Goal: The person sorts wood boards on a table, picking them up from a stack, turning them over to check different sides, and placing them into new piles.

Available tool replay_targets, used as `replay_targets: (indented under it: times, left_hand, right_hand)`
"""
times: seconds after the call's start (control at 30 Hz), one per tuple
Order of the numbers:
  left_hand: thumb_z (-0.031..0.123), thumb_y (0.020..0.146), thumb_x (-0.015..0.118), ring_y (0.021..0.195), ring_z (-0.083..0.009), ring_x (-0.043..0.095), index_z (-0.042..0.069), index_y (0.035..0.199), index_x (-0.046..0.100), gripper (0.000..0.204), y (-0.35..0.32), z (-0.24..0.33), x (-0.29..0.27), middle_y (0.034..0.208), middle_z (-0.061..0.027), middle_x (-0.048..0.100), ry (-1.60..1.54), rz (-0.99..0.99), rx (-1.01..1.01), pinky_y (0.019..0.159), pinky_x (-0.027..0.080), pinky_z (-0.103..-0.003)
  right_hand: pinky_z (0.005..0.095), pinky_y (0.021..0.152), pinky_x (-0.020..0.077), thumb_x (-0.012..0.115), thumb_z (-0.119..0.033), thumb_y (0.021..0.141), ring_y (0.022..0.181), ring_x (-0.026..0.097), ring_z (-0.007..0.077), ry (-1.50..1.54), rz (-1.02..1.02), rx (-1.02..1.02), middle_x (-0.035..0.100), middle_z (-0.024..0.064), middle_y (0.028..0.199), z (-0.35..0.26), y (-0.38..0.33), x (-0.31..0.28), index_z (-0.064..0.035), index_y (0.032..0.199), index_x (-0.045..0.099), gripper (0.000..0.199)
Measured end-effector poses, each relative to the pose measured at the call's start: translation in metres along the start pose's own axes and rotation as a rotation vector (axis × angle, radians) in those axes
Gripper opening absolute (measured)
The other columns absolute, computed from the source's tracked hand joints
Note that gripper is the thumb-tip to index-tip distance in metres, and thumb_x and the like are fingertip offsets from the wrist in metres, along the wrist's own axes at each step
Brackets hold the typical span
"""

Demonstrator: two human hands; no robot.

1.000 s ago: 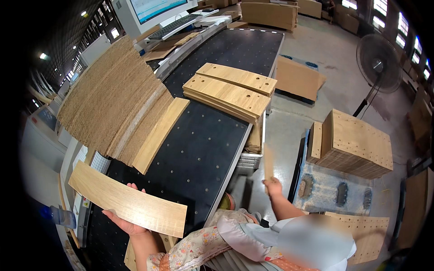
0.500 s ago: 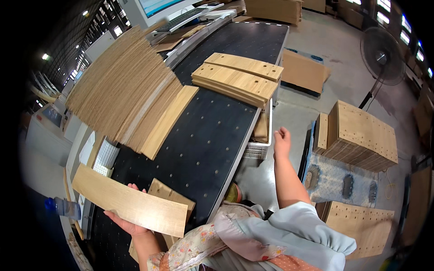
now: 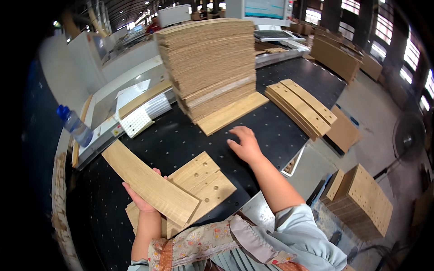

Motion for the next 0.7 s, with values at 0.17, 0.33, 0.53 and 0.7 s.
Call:
replay_targets:
  times: [0.17,0.33,0.53,0.7]
  left_hand:
    - [0.076,0.077,0.039,0.102,-0.0339,0.054,0.011,0.119,0.050,0.078,-0.006,0.001,-0.031,0.106,-0.0170,0.058,-0.061,0.128,0.029,0.083,0.044,-0.055]
    - [0.078,0.075,0.039,0.098,-0.0338,0.055,0.011,0.119,0.050,0.081,-0.004,-0.011,-0.028,0.103,-0.0172,0.058,-0.113,0.197,-0.062,0.082,0.046,-0.054]
    - [0.078,0.075,0.039,0.098,-0.0334,0.056,0.011,0.120,0.050,0.082,-0.008,-0.005,-0.031,0.105,-0.0175,0.058,-0.114,0.296,-0.055,0.080,0.046,-0.054]
    - [0.076,0.077,0.039,0.097,-0.0318,0.056,0.010,0.116,0.052,0.077,-0.004,-0.012,-0.023,0.104,-0.0165,0.058,-0.121,0.297,-0.057,0.078,0.048,-0.050]
  right_hand:
    - [0.0410,0.094,0.0398,0.067,-0.035,0.075,0.109,0.050,0.0325,-0.327,-0.378,0.021,0.057,0.0147,0.110,0.013,0.056,0.108,-0.0063,0.103,0.062,0.041]
    - [0.0406,0.089,0.0439,0.065,-0.041,0.077,0.103,0.053,0.0309,-0.577,-0.413,0.112,0.058,0.0129,0.103,0.023,0.076,0.140,-0.0069,0.100,0.060,0.041]
    - [0.0387,0.085,0.0462,0.064,-0.032,0.075,0.100,0.054,0.0299,-0.587,-0.441,-0.028,0.058,0.0116,0.098,0.028,0.047,0.128,-0.0053,0.097,0.061,0.034]
    - [0.0404,0.093,0.0436,0.065,-0.022,0.072,0.110,0.052,0.0301,-0.507,-0.492,-0.056,0.055,0.0133,0.115,0.021,-0.015,0.033,-0.0057,0.112,0.055,0.044]
Point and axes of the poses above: each hand's wrist, its own y-axis towards the middle knuckle, its own x-axis out of the palm, z = x × y, the point moved 6 cm from there along y, towards the middle knuckle
